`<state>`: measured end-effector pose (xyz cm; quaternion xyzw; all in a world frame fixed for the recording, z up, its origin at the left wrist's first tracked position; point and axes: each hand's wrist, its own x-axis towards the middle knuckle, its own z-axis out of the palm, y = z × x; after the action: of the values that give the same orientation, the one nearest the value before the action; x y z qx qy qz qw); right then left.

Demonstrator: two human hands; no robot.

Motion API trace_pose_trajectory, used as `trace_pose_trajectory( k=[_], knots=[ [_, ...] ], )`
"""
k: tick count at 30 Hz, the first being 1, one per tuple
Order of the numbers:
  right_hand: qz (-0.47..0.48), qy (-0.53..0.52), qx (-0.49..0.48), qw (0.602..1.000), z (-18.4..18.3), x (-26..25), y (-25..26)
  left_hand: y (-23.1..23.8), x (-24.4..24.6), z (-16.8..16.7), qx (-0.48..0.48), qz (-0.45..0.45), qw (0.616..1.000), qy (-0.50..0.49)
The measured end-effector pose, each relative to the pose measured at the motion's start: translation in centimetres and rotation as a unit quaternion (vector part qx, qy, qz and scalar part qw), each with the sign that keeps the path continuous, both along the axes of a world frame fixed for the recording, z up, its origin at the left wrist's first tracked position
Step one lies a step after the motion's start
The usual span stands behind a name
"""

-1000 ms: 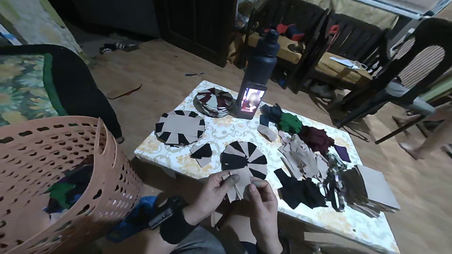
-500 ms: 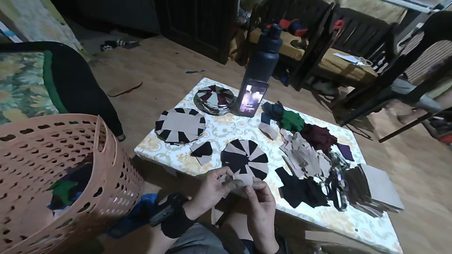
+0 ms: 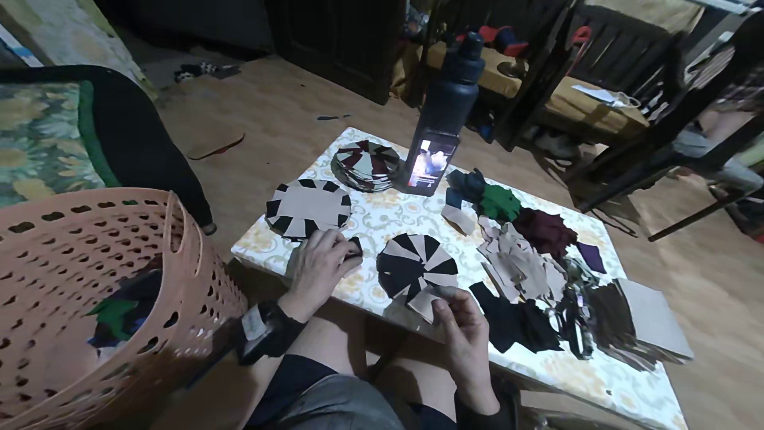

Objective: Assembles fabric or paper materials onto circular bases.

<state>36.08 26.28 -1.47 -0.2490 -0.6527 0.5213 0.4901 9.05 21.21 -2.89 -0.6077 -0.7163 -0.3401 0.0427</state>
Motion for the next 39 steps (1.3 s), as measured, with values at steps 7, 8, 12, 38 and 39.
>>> trace_pose_trajectory(
  k=[7, 8, 12, 38, 39],
  knots=[
    [0.010, -0.016, 0.038, 0.999, 0.8, -0.5, 1.0, -0.7, 2.3, 0.3, 0.144, 0.019, 0.989, 0.019],
    [0.013, -0.011, 0.041, 0.999, 0.8, -0.8, 0.8, -1.2, 3.3, 0.7, 0.140, -0.006, 0.990, -0.025],
    [0.026, 0.009, 0.052, 0.998, 0.6, -1.8, -0.4, -3.1, 6.4, 2.6, -0.024, -0.204, 0.935, -0.288],
    [-0.166, -0.183, 0.174, 0.953, 1.0, 3.4, 3.9, -2.6, 8.5, 2.4, -0.036, -0.261, 0.762, -0.592],
    [-0.092, -0.144, 0.130, 0.977, 1.1, 2.4, 2.5, -2.6, 8.6, 2.5, -0.037, -0.272, 0.768, -0.578]
  ],
)
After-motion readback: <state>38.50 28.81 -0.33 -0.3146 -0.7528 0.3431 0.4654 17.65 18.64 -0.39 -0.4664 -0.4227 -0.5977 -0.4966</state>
